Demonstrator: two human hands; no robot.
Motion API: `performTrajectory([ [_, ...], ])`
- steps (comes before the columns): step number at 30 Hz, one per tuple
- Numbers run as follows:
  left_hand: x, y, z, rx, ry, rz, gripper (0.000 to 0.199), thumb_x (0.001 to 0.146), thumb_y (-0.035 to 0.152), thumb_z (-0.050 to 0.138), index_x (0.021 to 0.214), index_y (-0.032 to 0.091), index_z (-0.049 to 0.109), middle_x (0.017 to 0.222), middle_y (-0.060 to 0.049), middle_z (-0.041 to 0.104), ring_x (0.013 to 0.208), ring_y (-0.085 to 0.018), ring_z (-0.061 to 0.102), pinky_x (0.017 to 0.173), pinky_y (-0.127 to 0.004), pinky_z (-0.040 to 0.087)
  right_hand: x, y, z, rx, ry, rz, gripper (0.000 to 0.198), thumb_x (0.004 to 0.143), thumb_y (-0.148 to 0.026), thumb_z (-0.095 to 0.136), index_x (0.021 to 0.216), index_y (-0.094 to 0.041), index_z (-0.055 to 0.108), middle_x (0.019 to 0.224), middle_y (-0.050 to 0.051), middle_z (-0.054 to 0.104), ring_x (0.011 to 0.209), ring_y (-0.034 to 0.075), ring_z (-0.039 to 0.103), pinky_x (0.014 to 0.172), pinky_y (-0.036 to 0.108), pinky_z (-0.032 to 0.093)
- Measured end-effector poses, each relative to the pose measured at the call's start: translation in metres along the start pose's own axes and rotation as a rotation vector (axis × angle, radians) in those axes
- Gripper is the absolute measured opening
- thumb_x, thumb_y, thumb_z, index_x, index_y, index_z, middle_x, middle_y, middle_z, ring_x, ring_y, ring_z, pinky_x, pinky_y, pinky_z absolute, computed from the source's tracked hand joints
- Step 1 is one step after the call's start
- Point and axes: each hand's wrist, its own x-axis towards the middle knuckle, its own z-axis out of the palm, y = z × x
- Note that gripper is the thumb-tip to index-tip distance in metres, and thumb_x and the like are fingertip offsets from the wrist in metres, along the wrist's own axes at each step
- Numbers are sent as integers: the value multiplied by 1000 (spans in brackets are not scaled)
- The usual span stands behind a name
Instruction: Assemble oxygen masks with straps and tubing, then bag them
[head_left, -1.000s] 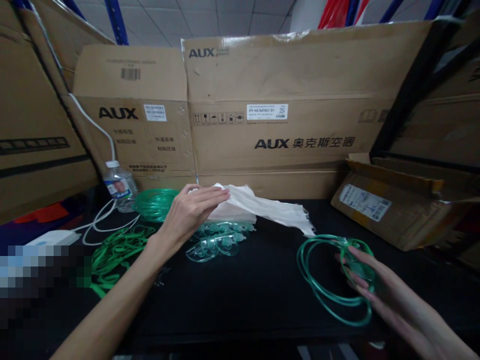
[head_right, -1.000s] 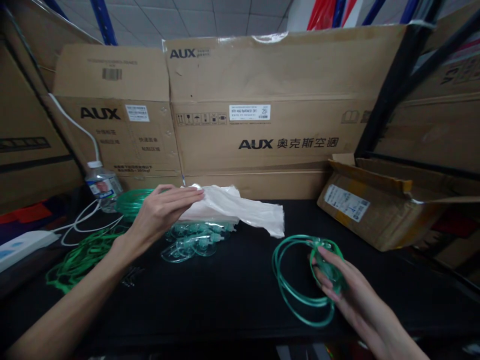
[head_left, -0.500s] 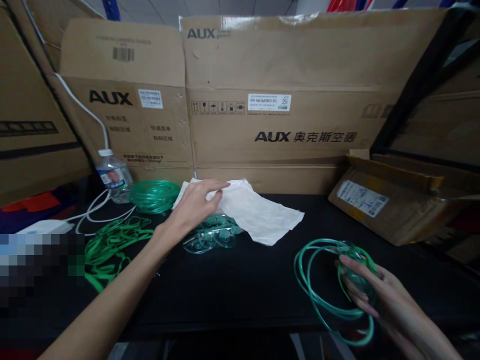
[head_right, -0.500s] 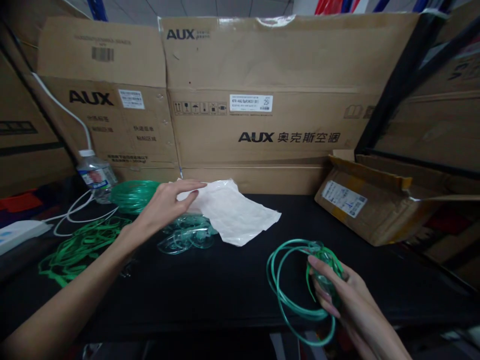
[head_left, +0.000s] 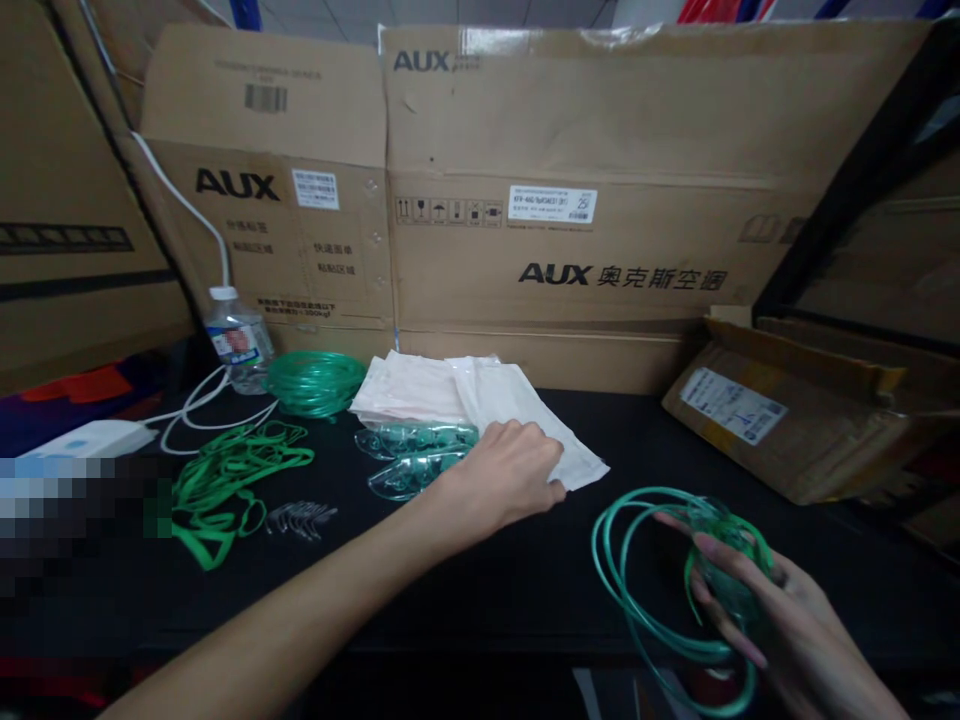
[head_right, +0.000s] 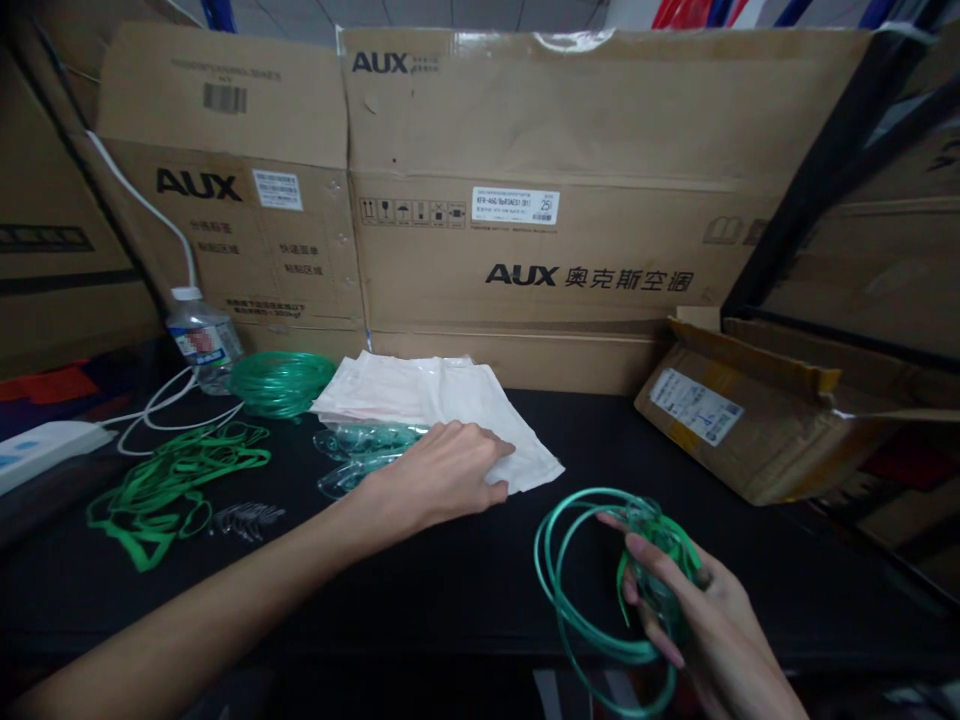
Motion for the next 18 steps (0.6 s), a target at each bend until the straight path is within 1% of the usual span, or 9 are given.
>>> performTrajectory([
  [1,-2,-3,0,5,-8,11,36,90,38,66,112,12,76,102,-20,78,91,-36,75,73,-43,57,1,1,0,15,-9,-5,45,69,-54,89,88,-15,75,56,1,64,32,3,35,34,17,24],
  [3,-6,-8,-1,7,-22,42,42,89,45,68,116,14,74,108,-18,78,95,-35,75,75,-42,57,3,4,1,52,-21,-22,42,70,-53,89,79,-15,75,52,0,63,34,4,39,35,16,32],
  [5,-9,-10,-2,6,-36,73,47,86,48,72,121,16,73,114,-16,77,101,-35,74,78,-42,56,5,6,3,89,-4,-24,40,66,-50,92,75,-15,77,50,1,63,41,8,51,40,16,42],
  [7,-12,-12,-1,3,-51,102,47,84,45,75,122,18,72,119,-15,76,104,-33,73,81,-41,55,6,8,4,126,27,-7,41,59,-47,97,79,-15,81,61,6,74,56,15,66,50,17,53],
  [9,-14,-14,0,-8,-66,136,49,82,47,76,123,19,72,122,-14,75,108,-33,72,85,-41,55,7,9,5,165,29,21,45,54,-44,99,85,-15,83,86,11,82,76,23,76,66,22,62],
  [11,-16,-13,3,-29,-80,181,55,81,56,76,123,22,72,126,-12,74,112,-32,70,89,-40,54,7,10,4,200,-1,43,43,58,-44,97,90,-17,84,98,14,83,91,29,78,79,30,65],
  [13,-19,-11,7,-73,-83,238,57,80,60,76,124,24,72,127,-11,74,114,-31,69,91,-39,53,6,10,3,225,-38,60,37,64,-42,94,91,-18,84,102,14,83,98,33,78,88,38,64],
  [15,-22,-6,13,-127,-73,282,51,83,55,75,124,24,72,125,-10,75,114,-30,70,91,-38,53,3,9,1,244,-66,69,32,68,-40,91,90,-18,83,102,14,83,97,34,79,93,43,62],
  [18,-26,3,23,-177,-60,298,36,88,43,73,118,22,74,116,-10,78,108,-28,73,87,-36,54,-1,4,-2,238,-96,93,27,70,-37,90,89,-19,83,99,13,83,91,33,79,92,42,62],
])
